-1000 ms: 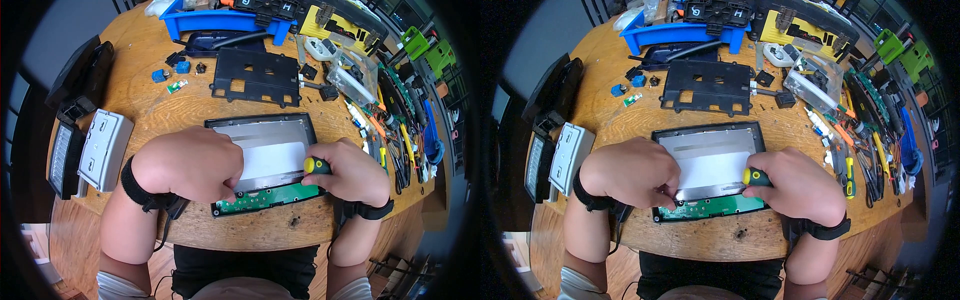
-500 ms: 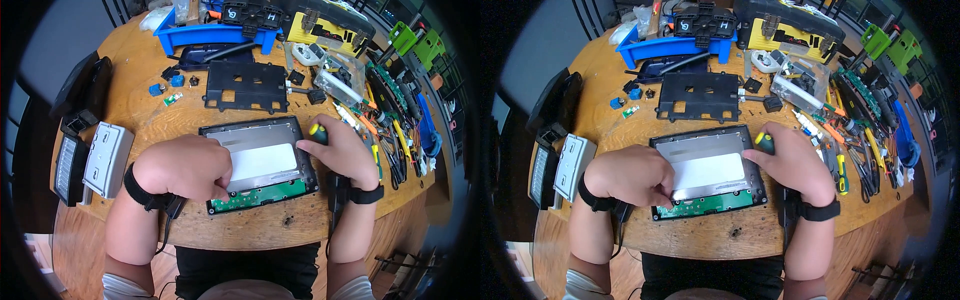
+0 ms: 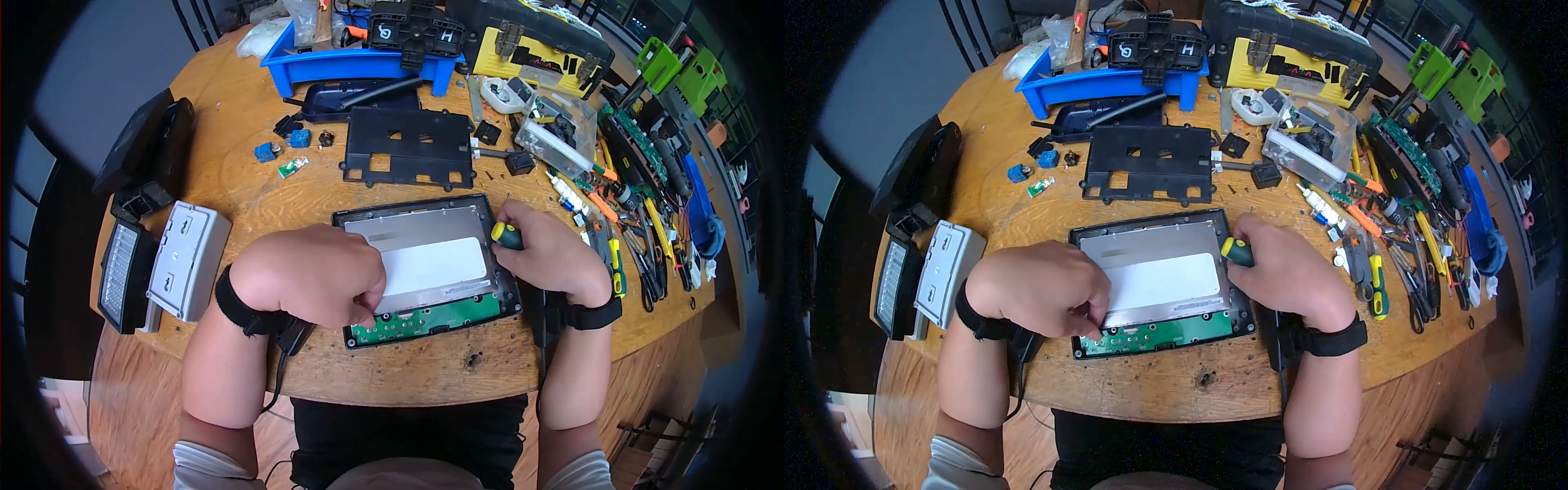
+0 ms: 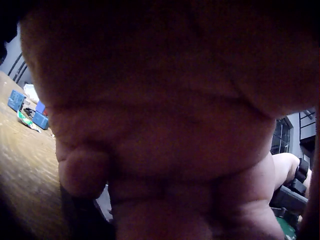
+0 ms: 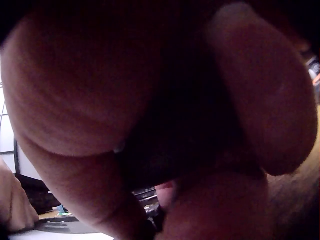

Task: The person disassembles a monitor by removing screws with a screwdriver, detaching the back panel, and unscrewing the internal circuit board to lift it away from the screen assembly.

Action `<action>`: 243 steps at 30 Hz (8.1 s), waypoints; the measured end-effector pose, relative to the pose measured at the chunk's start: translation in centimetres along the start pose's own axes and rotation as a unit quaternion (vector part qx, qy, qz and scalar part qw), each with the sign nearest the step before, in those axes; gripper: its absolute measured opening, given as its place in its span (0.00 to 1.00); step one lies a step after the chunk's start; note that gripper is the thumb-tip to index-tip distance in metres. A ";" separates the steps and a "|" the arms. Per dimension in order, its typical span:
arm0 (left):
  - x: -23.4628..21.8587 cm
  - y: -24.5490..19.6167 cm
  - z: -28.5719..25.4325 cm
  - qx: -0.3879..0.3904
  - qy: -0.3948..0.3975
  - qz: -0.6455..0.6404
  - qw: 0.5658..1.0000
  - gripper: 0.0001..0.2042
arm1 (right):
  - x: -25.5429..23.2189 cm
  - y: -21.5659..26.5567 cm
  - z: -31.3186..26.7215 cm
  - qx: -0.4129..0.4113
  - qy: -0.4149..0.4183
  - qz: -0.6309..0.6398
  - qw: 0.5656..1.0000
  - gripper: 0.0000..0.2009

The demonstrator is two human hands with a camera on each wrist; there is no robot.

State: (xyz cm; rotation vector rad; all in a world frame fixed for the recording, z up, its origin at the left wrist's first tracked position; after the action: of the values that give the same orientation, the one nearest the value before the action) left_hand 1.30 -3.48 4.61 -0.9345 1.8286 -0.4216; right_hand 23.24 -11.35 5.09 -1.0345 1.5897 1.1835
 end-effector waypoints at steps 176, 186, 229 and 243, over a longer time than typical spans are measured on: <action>-3.4 4.6 3.0 0.172 -0.329 -0.325 0.870 0.63 | -1.2 -1.8 0.6 0.048 -0.151 -0.029 0.987 0.47; -3.7 3.6 2.7 0.187 -0.351 -0.355 0.846 0.60 | -1.6 -1.3 0.5 0.043 -0.180 -0.026 0.982 0.44; -3.8 4.6 3.2 0.181 -0.349 -0.383 0.836 0.49 | -0.9 -1.4 1.4 0.026 -0.211 -0.021 0.977 0.45; -3.9 4.4 3.2 0.160 -0.333 -0.419 0.829 0.49 | -1.7 -1.0 1.0 0.061 -0.202 0.017 0.977 0.46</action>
State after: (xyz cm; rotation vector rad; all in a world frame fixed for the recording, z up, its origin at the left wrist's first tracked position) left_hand 3.12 2.68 2.74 -1.3951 0.6146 -0.7843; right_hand 24.86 -10.38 6.33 -0.6390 1.3416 1.2125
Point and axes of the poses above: each hand's wrist, its own z-axis towards the middle knuckle, its own x-axis out of the palm, y = z × x, the point moved 6 cm from there along z, towards the middle knuckle, and after that the axes turned 14 degrees about -z, right-handed, at the moved point
